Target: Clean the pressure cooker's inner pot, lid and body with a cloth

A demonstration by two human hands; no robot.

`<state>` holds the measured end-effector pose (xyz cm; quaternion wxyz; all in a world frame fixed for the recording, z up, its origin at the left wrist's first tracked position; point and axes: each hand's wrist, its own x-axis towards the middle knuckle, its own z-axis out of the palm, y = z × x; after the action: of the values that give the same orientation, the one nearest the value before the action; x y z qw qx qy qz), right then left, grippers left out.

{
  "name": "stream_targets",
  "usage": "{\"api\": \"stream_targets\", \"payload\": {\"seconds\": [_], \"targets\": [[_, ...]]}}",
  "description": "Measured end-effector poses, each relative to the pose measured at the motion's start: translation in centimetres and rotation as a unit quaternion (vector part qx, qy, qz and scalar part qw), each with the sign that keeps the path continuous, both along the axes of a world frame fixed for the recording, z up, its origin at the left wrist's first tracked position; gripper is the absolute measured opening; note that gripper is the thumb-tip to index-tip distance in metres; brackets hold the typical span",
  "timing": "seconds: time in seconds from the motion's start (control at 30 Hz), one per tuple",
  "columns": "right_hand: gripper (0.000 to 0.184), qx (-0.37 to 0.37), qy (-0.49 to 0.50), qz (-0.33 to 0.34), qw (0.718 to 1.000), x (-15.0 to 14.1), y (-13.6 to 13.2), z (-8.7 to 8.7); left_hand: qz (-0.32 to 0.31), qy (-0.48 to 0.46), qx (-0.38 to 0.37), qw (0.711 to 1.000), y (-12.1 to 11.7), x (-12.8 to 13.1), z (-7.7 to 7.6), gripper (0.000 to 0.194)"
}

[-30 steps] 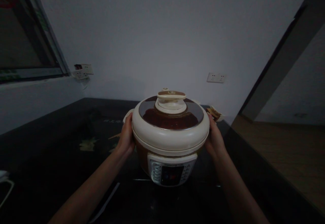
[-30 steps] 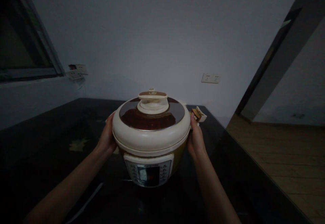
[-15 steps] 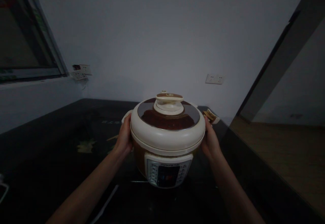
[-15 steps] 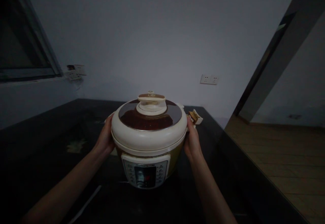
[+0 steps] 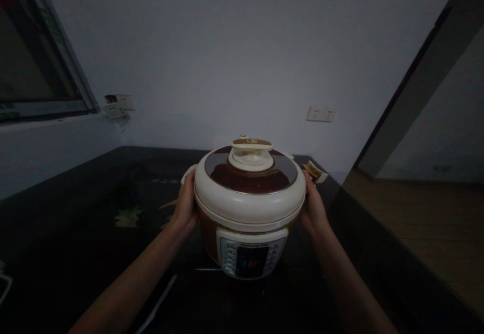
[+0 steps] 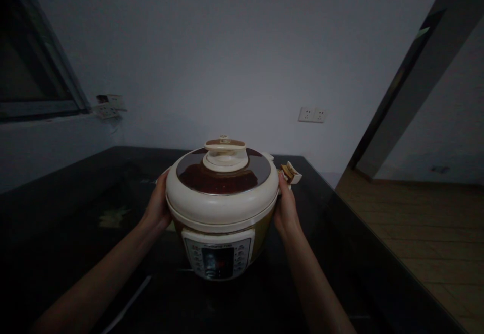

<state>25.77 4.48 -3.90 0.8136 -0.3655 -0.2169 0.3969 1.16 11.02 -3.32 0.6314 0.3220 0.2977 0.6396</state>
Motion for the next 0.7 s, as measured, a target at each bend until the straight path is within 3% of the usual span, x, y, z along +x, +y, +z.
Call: {"api": "stream_targets", "payload": {"seconds": [0.4, 0.7], "targets": [[0.035, 0.021, -0.016, -0.007, 1.0, -0.2, 0.3, -0.4, -0.002, 0.002, 0.019, 1.0, 0.2, -0.1, -0.2, 0.032], [0.046, 0.012, -0.062, -0.009, 0.998, 0.4, 1.1, -1.3, -0.011, 0.011, 0.026, 1.0, 0.4, -0.4, -0.9, 0.036]]}}
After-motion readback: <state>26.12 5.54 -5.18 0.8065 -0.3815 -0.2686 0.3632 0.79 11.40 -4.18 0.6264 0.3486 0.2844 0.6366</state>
